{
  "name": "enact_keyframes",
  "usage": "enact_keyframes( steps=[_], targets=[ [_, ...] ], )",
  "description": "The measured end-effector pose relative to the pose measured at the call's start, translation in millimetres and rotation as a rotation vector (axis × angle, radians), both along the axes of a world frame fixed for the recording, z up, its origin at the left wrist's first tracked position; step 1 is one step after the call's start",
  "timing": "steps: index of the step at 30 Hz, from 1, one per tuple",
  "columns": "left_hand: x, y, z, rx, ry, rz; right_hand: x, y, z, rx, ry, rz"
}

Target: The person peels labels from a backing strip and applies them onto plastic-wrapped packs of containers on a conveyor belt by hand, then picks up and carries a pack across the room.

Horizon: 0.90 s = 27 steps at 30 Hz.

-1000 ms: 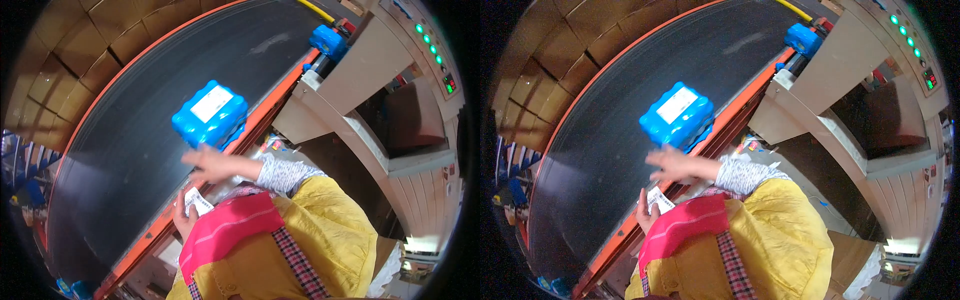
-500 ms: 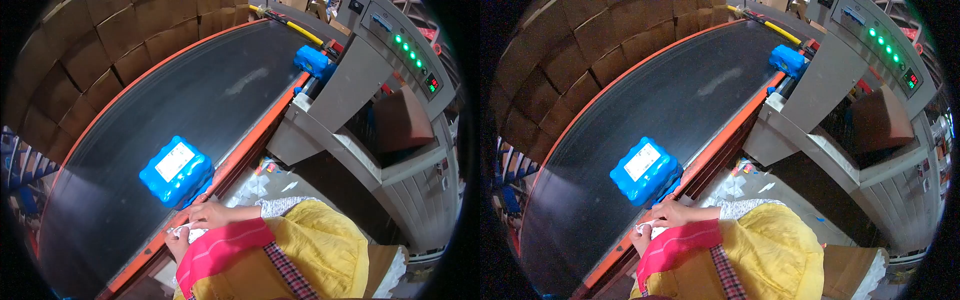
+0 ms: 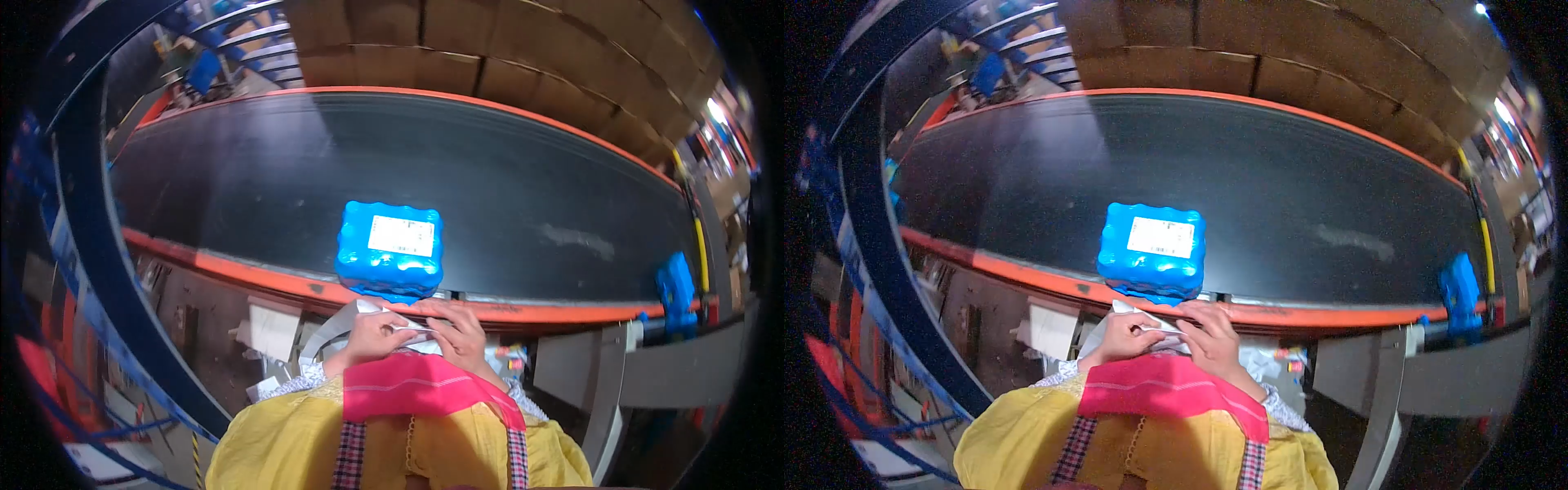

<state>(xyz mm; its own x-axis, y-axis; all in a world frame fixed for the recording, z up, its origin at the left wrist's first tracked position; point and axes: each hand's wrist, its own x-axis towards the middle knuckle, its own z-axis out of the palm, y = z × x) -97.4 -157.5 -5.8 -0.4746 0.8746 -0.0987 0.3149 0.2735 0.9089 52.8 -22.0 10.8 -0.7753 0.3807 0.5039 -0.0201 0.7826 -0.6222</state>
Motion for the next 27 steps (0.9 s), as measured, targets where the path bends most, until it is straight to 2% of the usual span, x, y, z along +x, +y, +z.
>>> enact_keyframes(
  steps=[3, 4, 6, 9, 10, 12, 13, 16, 20, 22, 24, 26, 27],
  targets=[
    [-7.2, -8.1, -28.5, 0.299, 0.045, 0.14, 6.8, 4.3, 8.5, -0.004, 0.014, -0.045],
    [3.1, -10.4, -19.4, 0.257, -0.029, 0.204, 22.4, 10.7, 5.2, -0.128, 0.101, -0.061],
    [-1.3, -12.6, -43.5, 0.282, -0.389, 0.54, 38.1, 24.8, -5.9, -0.342, 0.229, -0.099],
    [-1.9, 6.9, -56.7, 0.528, -0.523, 0.904, 73.4, 61.3, -36.2, -0.848, 0.38, -0.419],
    [-0.8, 9.6, -52.7, 0.581, -0.534, 0.977, 85.0, 82.7, -47.0, -0.741, 0.403, -0.512],
    [-13.2, 5.7, -46.0, 0.59, -0.546, 1.049, 96.9, 116.9, -37.4, -0.919, 0.472, -0.586],
    [-8.0, 8.3, -40.2, 0.615, -0.535, 1.047, 108.2, 130.2, -26.5, -0.939, 0.483, -0.61],
    [1.8, 20.0, -24.7, 0.721, -0.472, 0.952, 124.2, 153.4, -43.2, -0.857, 0.462, -0.636],
    [22.6, 39.3, -25.6, 0.544, -0.281, 0.789, 142.1, 166.7, -59.0, -0.846, 0.433, -0.714],
    [27.8, 48.7, -48.6, 0.632, -0.324, 0.732, 156.7, 177.0, -78.1, -0.765, 0.359, -0.767],
    [34.0, 52.7, -38.7, 0.46, -0.257, 0.767, 167.7, 188.1, -77.3, -0.743, 0.388, -0.797],
    [24.2, 57.0, -50.8, 0.446, -0.182, 0.722, 161.6, 181.4, -76.7, -0.853, 0.609, -0.8],
    [17.9, 58.3, -57.0, 0.373, -0.136, 0.692, 171.5, 189.3, -94.6, -0.796, 0.554, -0.836]
  ],
)
